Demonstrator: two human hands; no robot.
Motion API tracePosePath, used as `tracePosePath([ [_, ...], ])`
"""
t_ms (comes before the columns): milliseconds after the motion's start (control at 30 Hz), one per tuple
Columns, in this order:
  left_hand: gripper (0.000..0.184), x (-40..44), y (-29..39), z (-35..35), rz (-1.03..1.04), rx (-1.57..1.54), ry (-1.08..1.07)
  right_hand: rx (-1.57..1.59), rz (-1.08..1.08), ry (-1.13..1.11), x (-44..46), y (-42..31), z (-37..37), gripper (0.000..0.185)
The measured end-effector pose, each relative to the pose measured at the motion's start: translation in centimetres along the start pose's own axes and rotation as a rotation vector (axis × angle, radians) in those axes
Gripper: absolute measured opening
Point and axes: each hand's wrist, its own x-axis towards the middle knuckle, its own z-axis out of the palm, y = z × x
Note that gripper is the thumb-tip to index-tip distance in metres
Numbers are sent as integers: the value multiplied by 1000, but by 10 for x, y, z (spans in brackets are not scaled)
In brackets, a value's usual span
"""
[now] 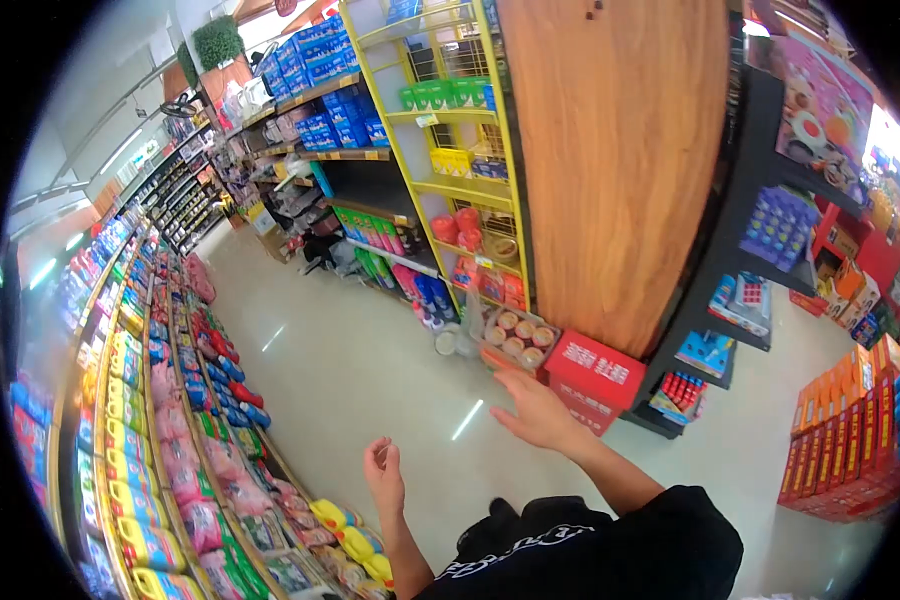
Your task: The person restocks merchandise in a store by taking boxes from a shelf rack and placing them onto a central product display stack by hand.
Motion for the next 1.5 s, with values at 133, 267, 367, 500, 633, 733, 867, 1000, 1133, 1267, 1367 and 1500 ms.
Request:
tracePosePath([
  [133, 39, 107, 21, 11, 27, 96, -97, 64, 31, 1, 76, 1, 9, 60],
  [267, 39, 206, 42, 44, 93, 67, -155, 76, 201, 47, 134, 47, 30, 56],
  [367, 38, 283, 47, 81, 193, 23, -208, 281, 263, 182, 193, 84, 43, 48],
  [500, 38, 371, 75, 144, 285, 73, -282, 349, -21, 412, 286, 119, 36, 36],
  [633, 38, 480, 81, 211, 348, -4, -402, 353, -60, 570, 391, 138, 12, 33],
  [733, 37, 562, 94, 254, 495, 127, -435, 219, -138, 644, 464, 147, -18, 36],
  [867, 38, 629, 148, 309, 504, 50, -504, 23, -169, 703, 555, 150, -53, 38],
  [1000, 36, 705, 185, 362, 672, 70, -538, -135, -179, 795, 622, 166, -74, 36],
  [1133, 34, 760, 218, 407, 818, -68, -579, -243, -133, 827, 665, 173, -77, 33],
  [1267, 36, 805, 233, 457, 1016, -57, -608, -357, 10, 811, 718, 177, -83, 38],
  [1367, 41, 811, 255, 474, 1078, 54, -597, -374, 226, 755, 758, 184, -86, 46],
  [1500, 48, 823, 256, 488, 1175, 257, -669, -330, 439, 674, 790, 194, -86, 50],
])
